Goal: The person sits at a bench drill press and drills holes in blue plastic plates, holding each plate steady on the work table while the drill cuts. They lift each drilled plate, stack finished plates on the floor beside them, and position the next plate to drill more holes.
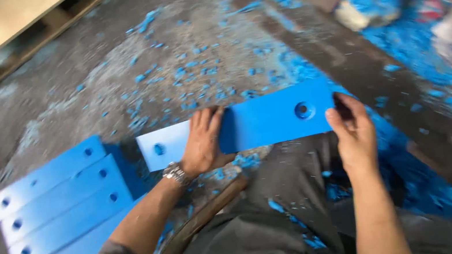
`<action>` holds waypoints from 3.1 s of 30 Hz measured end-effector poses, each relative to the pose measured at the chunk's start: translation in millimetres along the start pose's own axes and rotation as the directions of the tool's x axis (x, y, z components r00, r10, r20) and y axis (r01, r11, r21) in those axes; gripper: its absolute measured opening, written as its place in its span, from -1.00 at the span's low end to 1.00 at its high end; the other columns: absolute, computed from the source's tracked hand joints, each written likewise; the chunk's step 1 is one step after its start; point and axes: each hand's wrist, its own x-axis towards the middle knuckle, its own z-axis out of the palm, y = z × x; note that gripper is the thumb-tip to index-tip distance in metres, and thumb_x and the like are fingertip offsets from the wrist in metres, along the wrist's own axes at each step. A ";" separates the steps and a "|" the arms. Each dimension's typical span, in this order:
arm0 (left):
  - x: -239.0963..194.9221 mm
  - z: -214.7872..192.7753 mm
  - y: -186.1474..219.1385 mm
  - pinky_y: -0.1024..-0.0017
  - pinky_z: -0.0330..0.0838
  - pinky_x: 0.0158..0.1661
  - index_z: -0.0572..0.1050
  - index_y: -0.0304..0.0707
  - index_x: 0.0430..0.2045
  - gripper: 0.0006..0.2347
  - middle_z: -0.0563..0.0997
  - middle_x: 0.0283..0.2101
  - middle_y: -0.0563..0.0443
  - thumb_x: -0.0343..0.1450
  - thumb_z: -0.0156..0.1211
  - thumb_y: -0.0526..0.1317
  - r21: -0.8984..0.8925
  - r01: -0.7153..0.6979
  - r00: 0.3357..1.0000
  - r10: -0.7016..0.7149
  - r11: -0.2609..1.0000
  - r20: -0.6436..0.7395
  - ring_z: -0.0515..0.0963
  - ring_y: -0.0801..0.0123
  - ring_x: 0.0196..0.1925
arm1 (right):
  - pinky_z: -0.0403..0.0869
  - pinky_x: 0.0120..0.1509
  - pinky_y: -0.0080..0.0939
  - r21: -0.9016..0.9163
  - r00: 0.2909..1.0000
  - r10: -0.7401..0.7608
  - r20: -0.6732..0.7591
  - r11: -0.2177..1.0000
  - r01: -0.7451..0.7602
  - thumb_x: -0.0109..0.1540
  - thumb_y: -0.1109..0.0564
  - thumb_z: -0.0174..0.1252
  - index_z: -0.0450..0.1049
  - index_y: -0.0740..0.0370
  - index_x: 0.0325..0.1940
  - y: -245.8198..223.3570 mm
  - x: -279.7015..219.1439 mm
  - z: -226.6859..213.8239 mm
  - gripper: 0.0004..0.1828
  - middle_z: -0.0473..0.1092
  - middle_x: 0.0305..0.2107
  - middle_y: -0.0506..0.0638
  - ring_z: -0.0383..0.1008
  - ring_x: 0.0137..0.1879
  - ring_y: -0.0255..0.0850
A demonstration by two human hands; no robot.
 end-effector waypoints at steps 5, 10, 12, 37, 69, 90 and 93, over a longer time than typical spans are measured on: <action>-81.2 -21.1 -28.8 -0.06 0.24 0.11 0.15 -0.35 0.35 0.05 0.33 0.10 -0.36 -0.07 0.59 0.00 0.030 0.240 0.966 -0.242 0.970 0.096 0.33 -0.20 0.14 | 0.48 0.10 -0.29 0.079 0.964 0.183 0.192 0.976 -0.201 0.31 0.10 0.26 0.43 0.29 0.26 13.6 11.0 71.6 -0.55 0.50 -0.05 -0.09 0.48 0.00 -0.36; -175.2 -28.9 -63.0 -0.04 0.27 0.11 0.09 -0.24 0.37 0.09 0.32 0.16 -0.30 -0.06 0.61 0.11 0.119 0.399 0.881 -0.416 0.909 0.223 0.33 -0.15 0.17 | 0.41 -0.03 -0.22 -0.386 0.837 0.249 0.488 0.921 -0.049 0.40 0.00 0.25 0.48 0.44 0.09 76.6 13.7 132.8 -0.60 0.50 -0.22 0.05 0.43 -0.13 -0.29; -215.2 -34.2 -78.5 -0.05 0.27 0.10 0.07 -0.19 0.38 0.12 0.32 0.18 -0.28 -0.07 0.63 0.16 0.156 0.420 0.850 -0.448 0.894 0.276 0.33 -0.15 0.19 | 0.44 -0.17 -0.13 -0.526 0.741 0.377 0.555 0.850 -0.039 0.33 -0.04 0.24 0.48 0.44 0.03 82.8 1.4 173.7 -0.56 0.53 -0.30 0.11 0.47 -0.25 -0.23; -354.8 -51.8 -279.5 -0.22 0.23 0.16 -0.06 0.01 0.46 0.16 0.13 0.36 -0.27 -0.02 0.66 0.09 0.094 0.990 -0.100 -0.991 -0.108 -0.090 0.16 -0.21 0.37 | 0.49 0.26 -0.03 -0.732 0.225 0.728 0.647 0.512 0.449 0.28 -0.29 0.07 0.56 0.07 0.06 56.6 -59.2 278.3 -0.50 0.53 0.03 0.01 0.55 0.17 -0.12; -550.9 -121.6 -312.5 -0.34 -0.01 0.31 -0.03 0.17 0.47 0.06 0.09 0.45 -0.10 0.05 0.59 -0.03 -0.067 0.777 -0.630 -0.774 -0.626 -0.068 0.07 -0.17 0.48 | 0.51 0.23 -0.07 -0.871 0.275 0.832 0.482 0.421 0.253 0.20 -0.35 0.14 0.58 0.18 0.12 149.3 -36.9 251.9 -0.35 0.54 -0.11 0.08 0.55 0.06 -0.09; -169.3 62.5 -174.6 0.29 0.58 -0.07 0.62 -0.27 -0.18 -0.63 0.66 -0.14 -0.17 0.32 0.38 0.03 -0.576 0.665 0.569 -0.822 0.475 -0.020 0.71 0.16 -0.12 | 0.55 0.01 -0.11 -0.676 0.802 0.332 0.496 0.727 0.117 0.28 -0.10 0.21 0.62 0.19 -0.04 76.6 -28.2 245.5 -0.64 0.58 -0.18 0.06 0.61 -0.11 -0.12; -57.7 77.3 -68.9 0.26 0.53 -0.03 0.58 -0.28 -0.12 -0.64 0.67 -0.13 -0.18 0.40 0.34 0.02 -0.669 0.485 0.859 -0.450 0.563 0.244 0.69 0.15 -0.07 | 0.57 0.04 -0.15 -0.417 0.929 0.039 0.368 0.900 0.127 0.30 0.03 0.21 0.54 0.21 -0.05 32.2 -20.7 193.7 -0.76 0.50 -0.13 0.03 0.56 0.00 -0.18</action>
